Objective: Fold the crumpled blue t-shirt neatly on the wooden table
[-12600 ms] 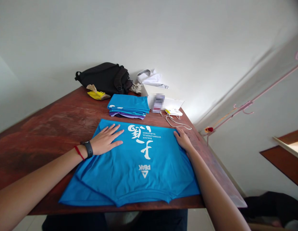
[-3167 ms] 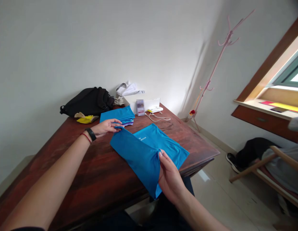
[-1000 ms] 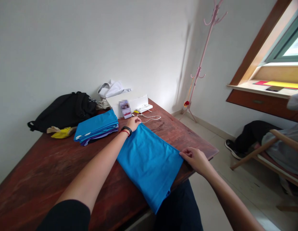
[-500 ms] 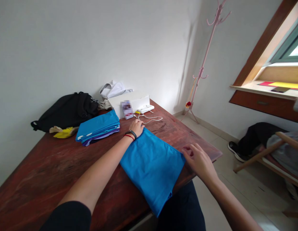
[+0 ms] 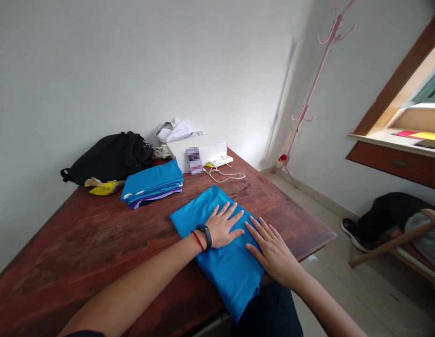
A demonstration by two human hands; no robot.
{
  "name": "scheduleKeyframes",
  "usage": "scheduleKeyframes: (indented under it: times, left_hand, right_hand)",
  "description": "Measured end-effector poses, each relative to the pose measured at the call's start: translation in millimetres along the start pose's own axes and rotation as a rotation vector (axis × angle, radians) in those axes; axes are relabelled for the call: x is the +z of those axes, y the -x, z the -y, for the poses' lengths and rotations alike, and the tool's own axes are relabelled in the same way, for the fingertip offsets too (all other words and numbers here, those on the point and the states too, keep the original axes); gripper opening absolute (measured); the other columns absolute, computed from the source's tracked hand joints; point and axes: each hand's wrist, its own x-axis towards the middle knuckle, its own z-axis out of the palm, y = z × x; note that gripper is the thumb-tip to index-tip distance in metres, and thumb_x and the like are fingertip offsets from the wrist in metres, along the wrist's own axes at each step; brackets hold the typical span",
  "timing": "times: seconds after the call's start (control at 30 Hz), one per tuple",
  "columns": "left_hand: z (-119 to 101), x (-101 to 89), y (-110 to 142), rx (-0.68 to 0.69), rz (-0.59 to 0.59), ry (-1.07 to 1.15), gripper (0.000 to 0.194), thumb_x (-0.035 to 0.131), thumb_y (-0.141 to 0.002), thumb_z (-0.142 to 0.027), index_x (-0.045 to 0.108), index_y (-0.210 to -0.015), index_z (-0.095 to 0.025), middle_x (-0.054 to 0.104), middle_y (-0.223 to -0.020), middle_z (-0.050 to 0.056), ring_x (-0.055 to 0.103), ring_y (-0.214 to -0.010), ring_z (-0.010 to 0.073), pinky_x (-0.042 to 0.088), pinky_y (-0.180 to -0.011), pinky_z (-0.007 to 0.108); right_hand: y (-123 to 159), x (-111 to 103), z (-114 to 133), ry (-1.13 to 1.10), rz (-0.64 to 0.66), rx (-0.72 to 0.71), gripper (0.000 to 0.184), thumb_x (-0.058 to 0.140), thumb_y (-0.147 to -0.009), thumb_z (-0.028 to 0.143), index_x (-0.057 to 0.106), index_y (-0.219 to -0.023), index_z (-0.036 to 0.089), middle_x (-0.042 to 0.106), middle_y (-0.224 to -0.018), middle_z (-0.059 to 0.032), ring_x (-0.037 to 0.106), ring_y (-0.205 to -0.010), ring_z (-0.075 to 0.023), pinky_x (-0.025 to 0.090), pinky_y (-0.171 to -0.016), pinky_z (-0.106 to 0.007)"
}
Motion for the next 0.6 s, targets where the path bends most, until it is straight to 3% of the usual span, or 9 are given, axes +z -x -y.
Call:
scheduleKeyframes:
  times: [0.2,0.3,0.5,0.6]
  left_hand:
    - [62.7,-8.9,-4.7,-0.230,-0.019,0.019,0.066,0.032,-0.100,-0.063,0.029,-0.157,-0.031,0.019,-0.165,0.008,0.017,-0.152,0.0337,0.017,-0.120,0.059]
    - [83.9,-11.1,-6.4,-0.309,-0.030,0.017,0.066,0.032,-0.100,-0.062,0.031,-0.156,-0.029,0.021,-0.165,0.008,0.019,-0.151,0.0342,0.017,-0.119,0.059]
    - [87.1,-5.0,-4.9,-0.298,-0.101,0.026,0.064,0.036,-0.098,-0.064,0.033,-0.155,-0.035,0.020,-0.165,0.006,0.018,-0.151,0.0375,0.017,-0.118,0.063]
    - [81.4,-2.6,-2.9,-0.259,-0.156,-0.012,0.063,0.038,-0.099,-0.060,0.040,-0.153,-0.028,0.020,-0.165,0.009,0.012,-0.152,0.0388,0.014,-0.119,0.062]
  right_hand:
    - [-0.4,-0.8,-0.3,0.063,0.042,0.011,0.065,0.037,-0.100,0.060,0.024,-0.158,0.033,0.020,-0.165,-0.0044,0.016,-0.152,-0.0325,0.023,-0.119,-0.061]
    - [-0.5,1.4,-1.0,0.075,0.054,0.014,0.065,0.036,-0.100,0.060,0.023,-0.158,0.033,0.020,-0.165,-0.0044,0.016,-0.152,-0.0326,0.022,-0.119,-0.062]
    - [-2.7,-5.3,-1.0,0.054,0.118,0.031,0.068,0.040,-0.098,0.062,0.023,-0.158,0.036,0.021,-0.165,-0.0032,0.015,-0.152,-0.0346,0.023,-0.118,-0.064]
    - [-20.5,-15.2,5.9,0.003,0.132,-0.014,0.066,0.041,-0.098,0.061,0.027,-0.157,0.035,0.021,-0.165,-0.0030,0.014,-0.152,-0.0338,0.025,-0.118,-0.063]
